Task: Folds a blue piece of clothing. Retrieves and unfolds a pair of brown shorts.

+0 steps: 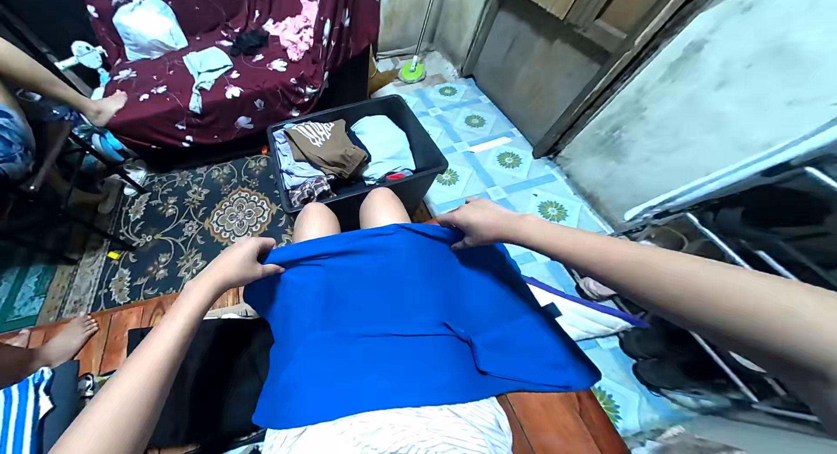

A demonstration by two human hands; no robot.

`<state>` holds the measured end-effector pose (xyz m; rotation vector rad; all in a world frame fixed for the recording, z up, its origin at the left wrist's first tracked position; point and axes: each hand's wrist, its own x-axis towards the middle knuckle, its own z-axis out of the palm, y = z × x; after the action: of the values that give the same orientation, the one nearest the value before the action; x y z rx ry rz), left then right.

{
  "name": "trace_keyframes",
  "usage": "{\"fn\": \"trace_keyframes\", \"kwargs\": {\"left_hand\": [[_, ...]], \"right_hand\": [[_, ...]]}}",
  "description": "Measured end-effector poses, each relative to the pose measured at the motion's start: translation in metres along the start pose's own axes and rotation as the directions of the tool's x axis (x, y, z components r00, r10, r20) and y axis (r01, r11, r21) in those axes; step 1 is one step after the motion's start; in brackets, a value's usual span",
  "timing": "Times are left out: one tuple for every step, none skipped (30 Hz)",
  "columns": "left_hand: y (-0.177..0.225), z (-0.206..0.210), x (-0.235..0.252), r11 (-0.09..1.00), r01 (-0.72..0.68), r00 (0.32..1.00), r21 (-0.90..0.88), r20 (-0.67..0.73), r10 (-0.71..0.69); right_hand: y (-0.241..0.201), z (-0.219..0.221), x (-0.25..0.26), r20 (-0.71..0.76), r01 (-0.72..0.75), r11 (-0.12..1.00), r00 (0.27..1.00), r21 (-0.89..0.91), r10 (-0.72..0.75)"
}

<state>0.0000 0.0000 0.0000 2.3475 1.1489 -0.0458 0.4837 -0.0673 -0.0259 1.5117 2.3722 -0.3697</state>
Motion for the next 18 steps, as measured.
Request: {"fn": "trace_keyframes", "kwargs": {"left_hand": [[0.001,0.001,-0.004,0.998,-0.001,1.0,0.062,-0.023,0.002],[0.0,0.002,-0.008,0.993,-0.022,0.998,0.115,-0.056,0.028],[-0.002,0.004,-0.012,0.987,-0.049,0.994,0.153,-0.089,0.063],[-0.004,0.006,-0.016,0.981,-0.078,0.987,0.178,-0.128,0.101],[-0.004,0.008,-0.02,0.975,-0.105,0.975,0.197,-0.172,0.14],[-0.003,0.011,-0.027,0.967,-0.138,0.955,0.216,-0.229,0.187],[-0.001,0.015,-0.034,0.953,-0.18,0.922,0.243,-0.295,0.249],[0.0,0.02,-0.041,0.935,-0.218,0.88,0.281,-0.358,0.313],[0.002,0.026,-0.048,0.914,-0.243,0.836,0.326,-0.407,0.368],[0.003,0.032,-0.054,0.893,-0.263,0.795,0.364,-0.443,0.415],[0.003,0.04,-0.06,0.874,-0.271,0.762,0.404,-0.464,0.451],[0.004,0.048,-0.066,0.857,-0.271,0.739,0.439,-0.476,0.477],[0.004,0.056,-0.072,0.844,-0.273,0.725,0.461,-0.478,0.495],[0.004,0.063,-0.077,0.836,-0.274,0.721,0.476,-0.474,0.506],[0.003,0.069,-0.081,0.831,-0.278,0.718,0.482,-0.47,0.514],[0.002,0.075,-0.085,0.828,-0.283,0.714,0.484,-0.47,0.519],[0.0,0.08,-0.088,0.829,-0.288,0.713,0.479,-0.471,0.52],[-0.002,0.083,-0.091,0.831,-0.287,0.714,0.476,-0.472,0.517]], "right_hand": [[-0.002,-0.002,-0.005,-0.002,-0.049,0.998,0.999,0.03,0.049],[-0.004,-0.004,-0.01,0.001,-0.091,0.994,0.996,0.056,0.092],[-0.007,-0.006,-0.016,0.0,-0.122,0.99,0.992,0.066,0.122],[-0.009,-0.008,-0.023,-0.009,-0.137,0.988,0.99,0.069,0.138],[-0.012,-0.01,-0.03,-0.012,-0.153,0.986,0.988,0.07,0.154],[-0.015,-0.012,-0.038,-0.037,-0.164,0.983,0.985,0.083,0.167],[-0.018,-0.014,-0.047,-0.082,-0.168,0.979,0.981,0.112,0.178],[-0.021,-0.013,-0.057,-0.139,-0.174,0.974,0.971,0.148,0.195],[-0.023,-0.011,-0.066,-0.201,-0.188,0.967,0.954,0.17,0.221],[-0.025,-0.007,-0.075,-0.271,-0.197,0.963,0.931,0.185,0.243],[-0.028,-0.003,-0.084,-0.34,-0.202,0.96,0.904,0.196,0.259],[-0.03,0.004,-0.093,-0.399,-0.197,0.961,0.879,0.196,0.262],[-0.033,0.011,-0.1,-0.452,-0.173,0.966,0.858,0.193,0.244],[-0.035,0.019,-0.107,-0.485,-0.135,0.973,0.848,0.19,0.212],[-0.037,0.028,-0.114,-0.495,-0.091,0.979,0.852,0.185,0.173],[-0.04,0.036,-0.12,-0.498,-0.056,0.984,0.857,0.168,0.134],[-0.044,0.044,-0.125,-0.492,-0.032,0.987,0.864,0.16,0.108],[-0.048,0.05,-0.13,-0.477,-0.009,0.986,0.875,0.167,0.088]]}}
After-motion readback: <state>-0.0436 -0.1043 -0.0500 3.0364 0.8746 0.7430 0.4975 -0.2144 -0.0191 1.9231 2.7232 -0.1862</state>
